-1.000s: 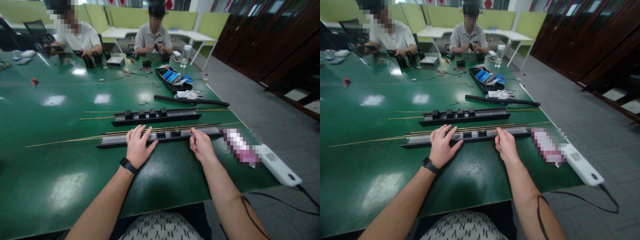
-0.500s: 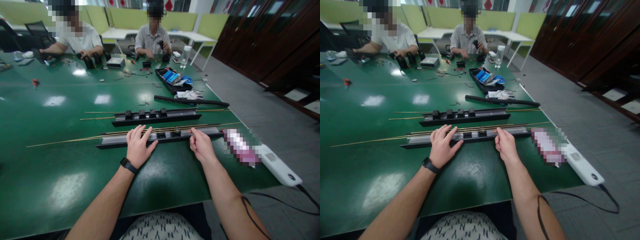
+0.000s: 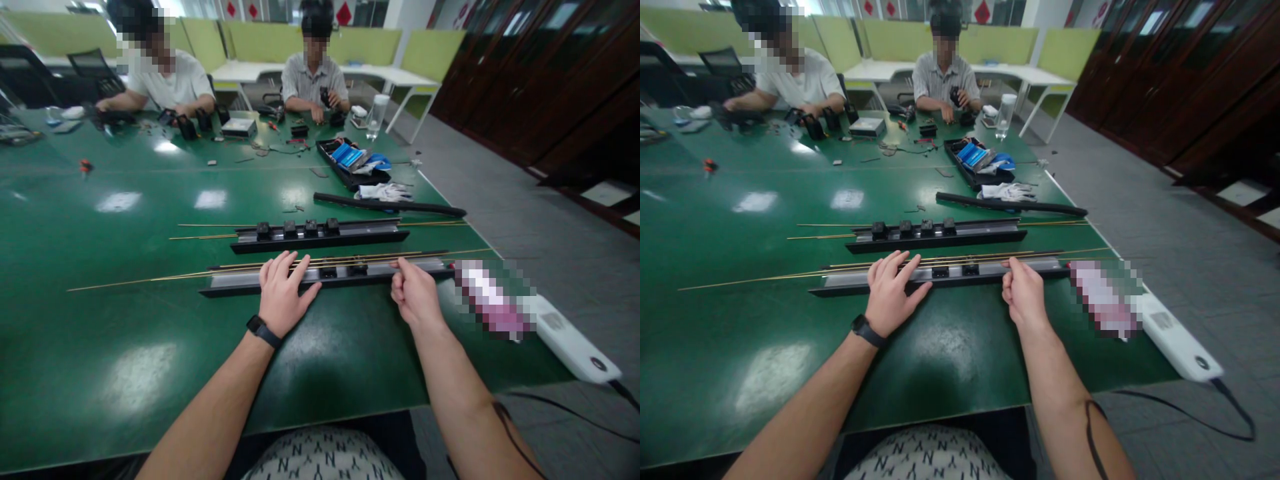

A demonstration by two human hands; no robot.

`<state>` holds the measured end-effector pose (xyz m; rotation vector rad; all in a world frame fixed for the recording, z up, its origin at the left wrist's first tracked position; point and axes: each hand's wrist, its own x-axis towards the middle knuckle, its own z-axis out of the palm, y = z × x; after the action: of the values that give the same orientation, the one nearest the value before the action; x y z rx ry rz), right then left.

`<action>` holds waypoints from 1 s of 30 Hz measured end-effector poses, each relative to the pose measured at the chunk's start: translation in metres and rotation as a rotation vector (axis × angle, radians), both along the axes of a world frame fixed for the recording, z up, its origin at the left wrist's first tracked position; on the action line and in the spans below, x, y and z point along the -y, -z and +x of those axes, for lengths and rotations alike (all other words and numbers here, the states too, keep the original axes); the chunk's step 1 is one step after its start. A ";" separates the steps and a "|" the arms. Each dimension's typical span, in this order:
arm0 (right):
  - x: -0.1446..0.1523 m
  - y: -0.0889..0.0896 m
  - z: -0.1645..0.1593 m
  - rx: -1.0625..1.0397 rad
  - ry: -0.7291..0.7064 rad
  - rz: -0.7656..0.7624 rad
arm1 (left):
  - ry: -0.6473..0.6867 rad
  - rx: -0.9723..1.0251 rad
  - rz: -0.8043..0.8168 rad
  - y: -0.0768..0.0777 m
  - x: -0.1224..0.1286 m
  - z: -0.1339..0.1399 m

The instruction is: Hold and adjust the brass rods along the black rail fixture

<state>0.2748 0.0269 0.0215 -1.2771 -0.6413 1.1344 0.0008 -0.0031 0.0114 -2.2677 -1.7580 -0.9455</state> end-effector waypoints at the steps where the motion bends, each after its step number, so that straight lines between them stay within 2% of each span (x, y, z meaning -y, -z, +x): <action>1: 0.001 0.000 -0.001 0.003 -0.010 -0.001 | -0.001 0.000 0.000 0.000 0.000 0.000; 8: 0.006 -0.002 -0.014 0.016 -0.214 -0.032 | -0.003 0.001 -0.003 -0.002 0.000 0.001; 21: 0.003 -0.003 -0.007 -0.012 -0.109 -0.020 | 0.002 0.015 -0.015 -0.003 0.000 0.001; 30: 0.005 -0.005 -0.011 0.013 -0.147 -0.025 | -0.004 0.005 -0.010 -0.002 0.000 0.001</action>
<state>0.2638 0.0218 0.0269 -1.2761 -0.7419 1.2586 0.0022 -0.0034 0.0132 -2.2690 -1.7729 -0.9440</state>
